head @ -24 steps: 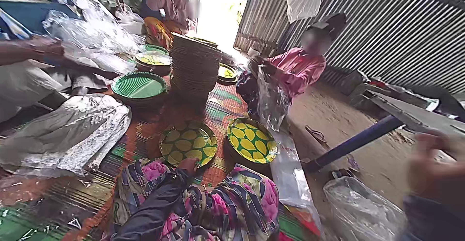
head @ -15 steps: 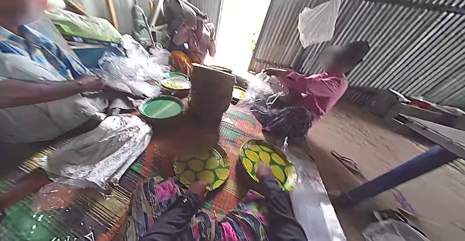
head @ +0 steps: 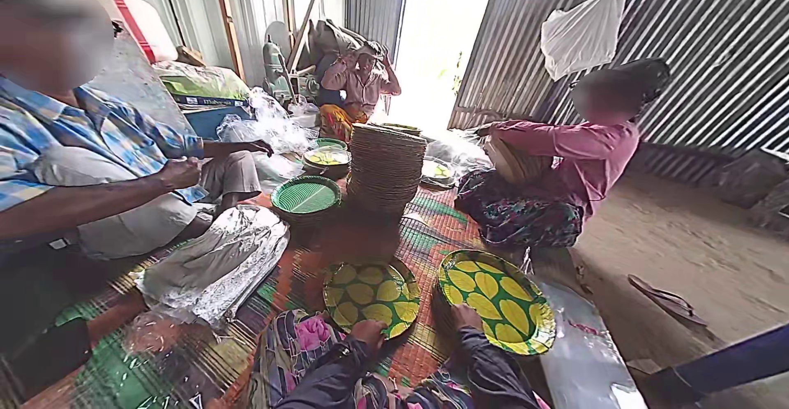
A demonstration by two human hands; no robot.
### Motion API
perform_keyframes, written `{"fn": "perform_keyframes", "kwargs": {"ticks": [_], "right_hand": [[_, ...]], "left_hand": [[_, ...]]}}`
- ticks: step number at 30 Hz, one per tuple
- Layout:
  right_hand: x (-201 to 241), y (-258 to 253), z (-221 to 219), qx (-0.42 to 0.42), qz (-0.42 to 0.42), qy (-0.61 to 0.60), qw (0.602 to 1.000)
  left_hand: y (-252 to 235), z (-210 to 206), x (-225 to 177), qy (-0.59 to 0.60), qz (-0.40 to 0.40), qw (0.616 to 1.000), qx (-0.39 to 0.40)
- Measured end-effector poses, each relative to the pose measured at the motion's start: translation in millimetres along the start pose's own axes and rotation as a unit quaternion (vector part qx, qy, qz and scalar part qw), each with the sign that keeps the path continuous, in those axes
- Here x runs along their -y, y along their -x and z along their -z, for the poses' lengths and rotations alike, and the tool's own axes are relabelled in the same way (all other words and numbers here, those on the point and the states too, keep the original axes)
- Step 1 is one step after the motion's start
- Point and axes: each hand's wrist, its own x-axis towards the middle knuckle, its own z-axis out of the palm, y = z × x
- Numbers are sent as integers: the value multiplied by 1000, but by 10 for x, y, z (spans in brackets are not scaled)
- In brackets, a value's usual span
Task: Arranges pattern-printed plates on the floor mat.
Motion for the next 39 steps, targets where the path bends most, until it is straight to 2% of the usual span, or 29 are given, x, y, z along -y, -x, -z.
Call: {"fn": "perform_keyframes", "kwargs": {"ticks": [4,7,9,11,12,13,14,15,16,18,19,20,22,24,27,31,35,39], "right_hand": [[-76,62,55,-28,1,-52,998],[-192,183,83,-92,22,-83,992],[-133,310,74,-214,83,-89,969],[-122,294,-111,-385,201,-74,898],[-139,118,-308,-489,266,-35,830],[-100,-237,-538,-626,326,-29,707],[-18,-199,-579,-620,354,-10,700],[51,276,-386,-444,354,61,821],[175,447,-316,-386,387,42,837],[351,469,-396,-383,469,-9,796],[395,434,-430,-365,494,-10,789],[416,404,-436,-322,496,-1,806],[430,358,-354,-236,466,14,853],[336,278,-256,-220,399,-11,890],[110,251,-66,-218,226,-43,948],[-192,234,109,-111,35,-82,990],[-285,56,21,28,41,-22,999],[-71,172,51,31,-1,19,999]], "left_hand": [[90,10,-17,-2,2,1000,-12],[101,-55,-27,7,1,1000,-24],[177,-118,-20,32,-4,993,-116],[288,-162,-52,39,-28,957,-285],[419,-97,-107,30,-36,938,-343],[603,19,-183,32,-32,936,-349],[722,70,-224,26,-44,930,-363],[771,60,-241,13,-64,924,-377],[776,53,-244,-2,-74,930,-360],[713,47,-246,-8,-73,958,-277],[605,4,-205,-14,-64,970,-234],[470,-75,-128,-10,-43,980,-194],[369,-50,-34,39,51,997,-43],[317,-16,-40,49,110,993,17],[265,-23,-121,-2,150,988,19],[213,-5,-156,-28,186,982,11],[180,36,-129,-23,143,989,26],[165,-7,-121,-20,115,993,32]]}}
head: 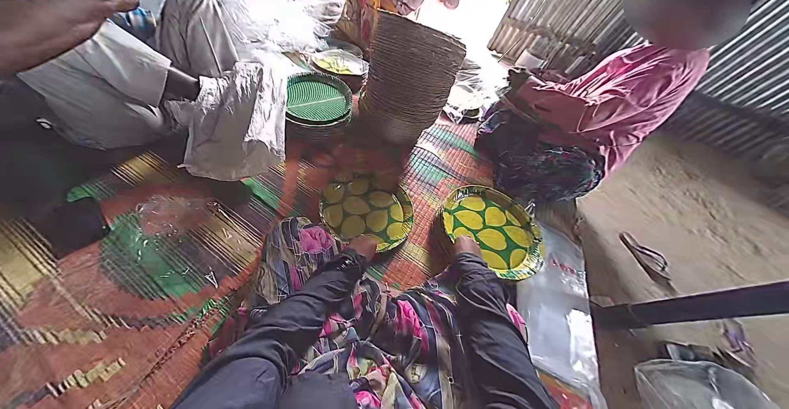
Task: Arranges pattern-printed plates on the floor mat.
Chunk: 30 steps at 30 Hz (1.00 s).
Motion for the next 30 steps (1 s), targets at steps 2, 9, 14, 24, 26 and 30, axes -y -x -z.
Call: {"fn": "perform_keyframes", "kwargs": {"ticks": [2,9,14,24,26,30], "right_hand": [[0,40,24,-10,-4,-15,1000],[-96,82,54,-71,-17,-104,992],[-144,-57,10,-153,-24,-173,973],[-45,62,-8,-115,-69,-84,987],[-65,67,-12,-90,-77,-90,989],[-41,92,57,-109,-76,-75,988]], "left_hand": [[8,-23,-12,-5,0,1000,0],[73,-16,-77,-42,-14,999,6],[44,-39,-61,-51,-29,998,-6],[-27,-64,-24,-47,-34,998,-2],[-42,-73,-11,-46,-49,998,3],[-42,-82,-15,-52,-51,997,7]]}}
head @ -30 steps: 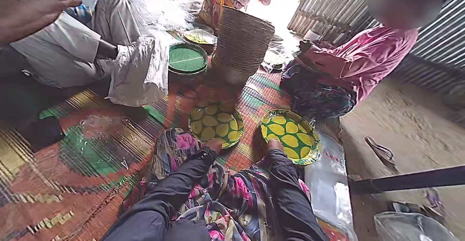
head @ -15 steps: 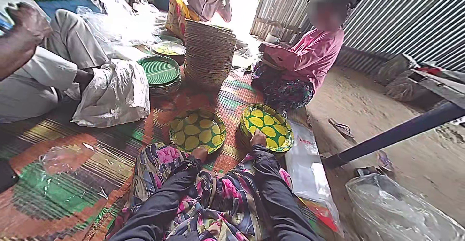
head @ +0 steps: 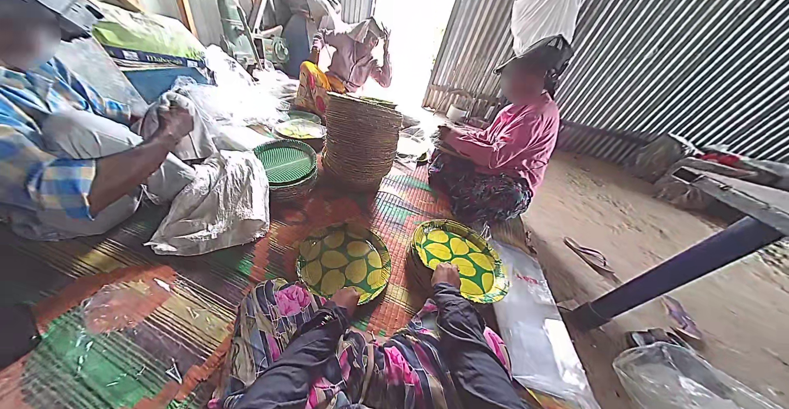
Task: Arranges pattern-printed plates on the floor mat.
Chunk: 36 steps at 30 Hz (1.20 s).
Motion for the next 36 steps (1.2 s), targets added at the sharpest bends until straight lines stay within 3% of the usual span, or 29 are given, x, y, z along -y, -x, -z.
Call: {"fn": "perform_keyframes", "kwargs": {"ticks": [5,8,10,11,13,15,17,18,19,21,22,23,24,26,28,30,33,36], "right_hand": [[9,-38,17,-102,12,-70,992],[9,36,139,-122,-22,-140,982],[-7,127,213,-143,-9,-155,977],[-31,165,178,-201,29,-170,964],[-52,223,20,-350,175,-198,899],[60,326,-115,-376,327,-138,856],[205,321,-308,-368,473,-35,800],[282,313,-386,-312,527,-1,791],[362,292,-442,-228,559,23,797],[487,263,-453,-63,546,41,834],[520,279,-382,6,505,50,861],[536,292,-285,59,446,51,892],[518,270,-213,74,382,30,921],[377,144,-136,37,255,-20,966],[167,-5,-87,13,139,-55,989],[5,-103,-77,55,60,-53,995],[7,-97,-145,112,38,1,993],[99,-28,-157,79,62,26,995]], "left_hand": [[-56,-28,46,-8,1,1000,0],[-71,-19,77,4,-10,1000,-6],[-16,-19,82,38,-25,997,-65],[16,-36,81,61,-37,989,-128],[23,-157,85,105,-73,930,-346],[-41,-201,97,86,-107,812,-567],[-93,-202,86,31,-115,726,-677],[-75,-217,65,6,-122,717,-687],[-18,-225,37,-11,-137,738,-661],[87,-241,-16,-14,-137,854,-502],[111,-209,-31,-5,-103,929,-357],[84,-158,-24,-6,-58,974,-220],[32,-107,-7,-15,-16,994,-109],[-27,-55,20,-15,4,1000,-21],[-68,-52,24,-20,-16,1000,-3],[-90,-48,15,-38,-25,999,13],[-96,-60,21,-48,-26,998,10],[-107,-99,30,-27,-17,999,-2]]}}
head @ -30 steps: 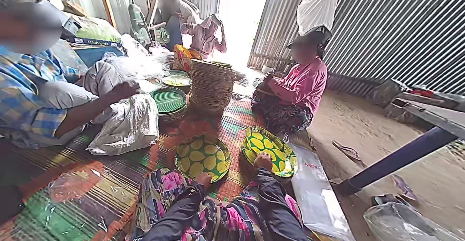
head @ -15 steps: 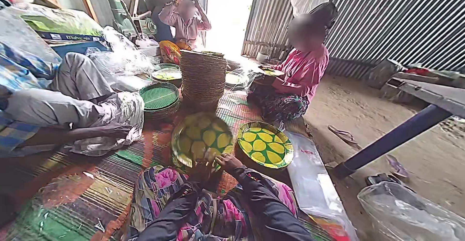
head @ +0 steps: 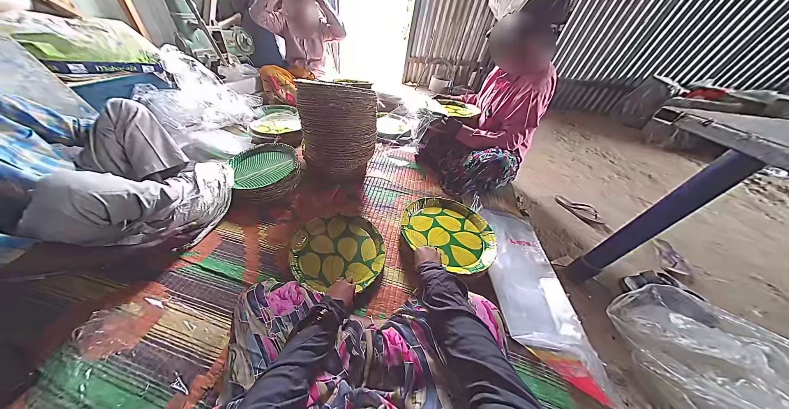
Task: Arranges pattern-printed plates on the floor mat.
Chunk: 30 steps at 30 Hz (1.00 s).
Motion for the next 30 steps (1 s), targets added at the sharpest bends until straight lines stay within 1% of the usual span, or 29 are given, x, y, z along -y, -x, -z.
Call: {"fn": "perform_keyframes", "kwargs": {"ticks": [4,7,9,11,13,14,15,16,17,18,19,20,21,22,23,24,25,26,27,28,30], "right_hand": [[-6,-4,12,-53,4,-20,998],[-29,23,16,-77,4,-56,995],[-54,32,41,-107,-6,-87,990],[-69,31,55,-161,-9,-109,981],[-56,80,85,-204,6,-122,971],[-37,153,106,-230,28,-125,965],[-18,215,84,-280,65,-121,950],[-1,236,20,-336,118,-114,928],[18,219,-78,-389,186,-97,897],[43,175,-186,-424,262,-65,865],[83,150,-268,-434,334,-29,836],[132,141,-326,-418,397,5,817],[185,131,-363,-381,445,24,810],[242,123,-382,-320,475,36,819],[293,108,-390,-245,481,47,840],[331,92,-382,-173,464,58,867],[349,80,-359,-116,426,64,895],[343,61,-338,-83,375,55,922],[318,38,-319,-77,316,35,945],[284,19,-284,-86,247,11,965],[168,-16,-167,-102,106,-33,989]], "left_hand": [[26,-1,31,24,1,999,-21],[55,10,34,43,-11,998,-45],[81,30,16,58,-18,996,-71],[75,27,19,77,-23,992,-101],[64,12,31,92,-23,987,-131],[71,2,33,96,-24,983,-153],[82,-21,34,96,-26,976,-193],[91,-66,35,95,-35,959,-264],[79,-135,43,90,-54,923,-371],[42,-180,46,74,-77,861,-497],[48,-159,28,56,-95,808,-579],[48,-136,12,28,-102,771,-628],[46,-129,3,7,-105,762,-639],[76,-134,-4,2,-107,787,-607],[124,-145,-7,4,-95,840,-535],[182,-125,-14,14,-64,909,-411],[193,-76,-11,13,-23,963,-267],[158,-28,0,9,13,990,-141],[110,-11,25,8,32,997,-68],[81,-8,45,11,39,999,-36],[62,-6,43,16,38,999,-22]]}}
